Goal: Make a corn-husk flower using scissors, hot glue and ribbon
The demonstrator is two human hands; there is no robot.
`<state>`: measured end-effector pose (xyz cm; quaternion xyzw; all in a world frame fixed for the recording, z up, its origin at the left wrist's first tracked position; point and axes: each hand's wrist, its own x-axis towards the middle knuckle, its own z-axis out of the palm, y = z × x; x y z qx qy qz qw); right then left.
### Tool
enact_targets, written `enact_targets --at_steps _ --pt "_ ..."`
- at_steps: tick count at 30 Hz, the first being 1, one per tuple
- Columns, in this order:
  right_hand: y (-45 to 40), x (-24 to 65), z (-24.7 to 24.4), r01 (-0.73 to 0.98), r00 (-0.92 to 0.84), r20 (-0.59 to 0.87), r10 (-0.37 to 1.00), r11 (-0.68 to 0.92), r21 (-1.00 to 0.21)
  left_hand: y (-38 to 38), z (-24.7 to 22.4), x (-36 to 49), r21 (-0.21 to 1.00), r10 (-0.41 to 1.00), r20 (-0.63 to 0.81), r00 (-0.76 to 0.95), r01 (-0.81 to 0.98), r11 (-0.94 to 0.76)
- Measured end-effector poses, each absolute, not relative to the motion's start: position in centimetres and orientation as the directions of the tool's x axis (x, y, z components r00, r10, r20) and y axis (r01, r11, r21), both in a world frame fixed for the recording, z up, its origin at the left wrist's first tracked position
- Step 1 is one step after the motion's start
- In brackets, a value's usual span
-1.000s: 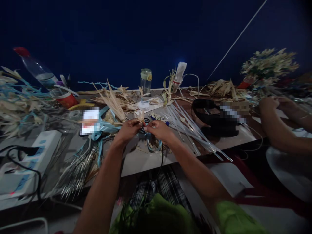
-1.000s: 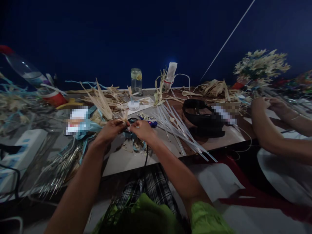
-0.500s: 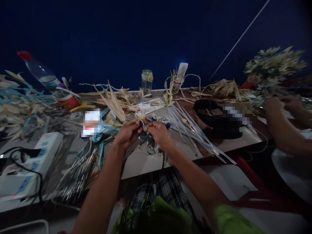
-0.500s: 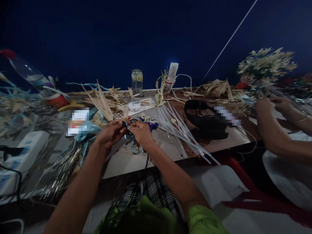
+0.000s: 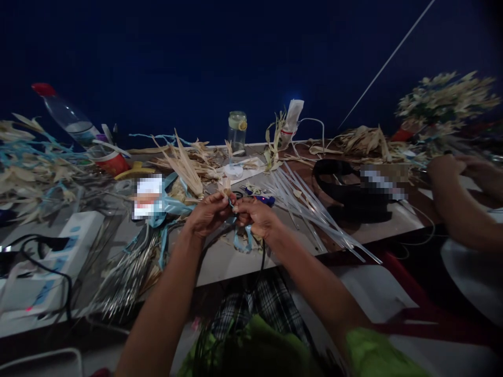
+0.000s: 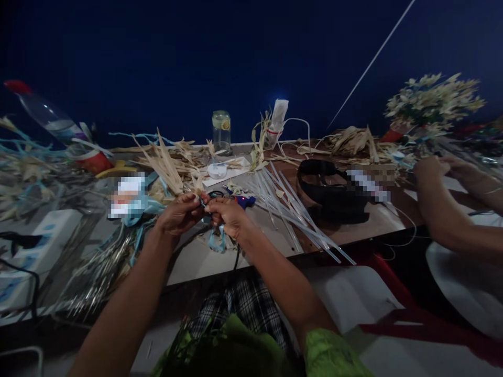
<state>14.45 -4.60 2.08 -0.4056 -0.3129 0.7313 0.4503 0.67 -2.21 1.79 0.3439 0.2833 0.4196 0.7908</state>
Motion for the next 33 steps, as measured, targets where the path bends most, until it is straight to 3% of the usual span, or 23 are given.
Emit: enact_targets --at_steps 7,14,18,21,23,28,33 --pt "-4.6 14.2 2.3 -0.257 -0.128 -0.262 0.957 -0.287 -0.923 -1.7 0.9 0.6 0.744 0.856 -0.18 0.484 -0.502 0.441" --pt "-4.3 14.3 1.6 -0.084 -0.04 -0.196 0.98 -0.199 -0.976 -1.8 1.2 1.3 0.793 0.893 -0.145 0.427 -0.489 0.363" --pt "-4.1 14.6 1.2 0.219 0.044 -0.047 0.998 -0.055 -0.974 -1.9 1.2 1.7 0.886 0.934 -0.15 0.326 -0.374 0.273" --pt "-4.2 14.6 1.1 0.505 0.082 0.062 0.995 0.012 -0.863 -1.8 1.0 1.7 0.951 0.959 -0.14 0.248 -0.235 0.2" --pt "-4.3 14.5 0.9 0.607 0.085 0.117 0.989 0.042 -0.793 -1.7 0.8 1.6 0.97 0.962 -0.135 0.237 -0.166 0.177" --pt "-4.6 14.1 0.1 0.624 0.103 0.193 0.976 0.088 -0.776 -1.3 0.4 1.0 0.988 0.962 -0.128 0.242 -0.054 0.145" --pt "-4.5 14.4 -0.1 0.457 0.098 0.075 0.992 0.022 -0.889 -1.1 0.2 0.3 0.987 0.953 -0.159 0.257 0.054 0.15"
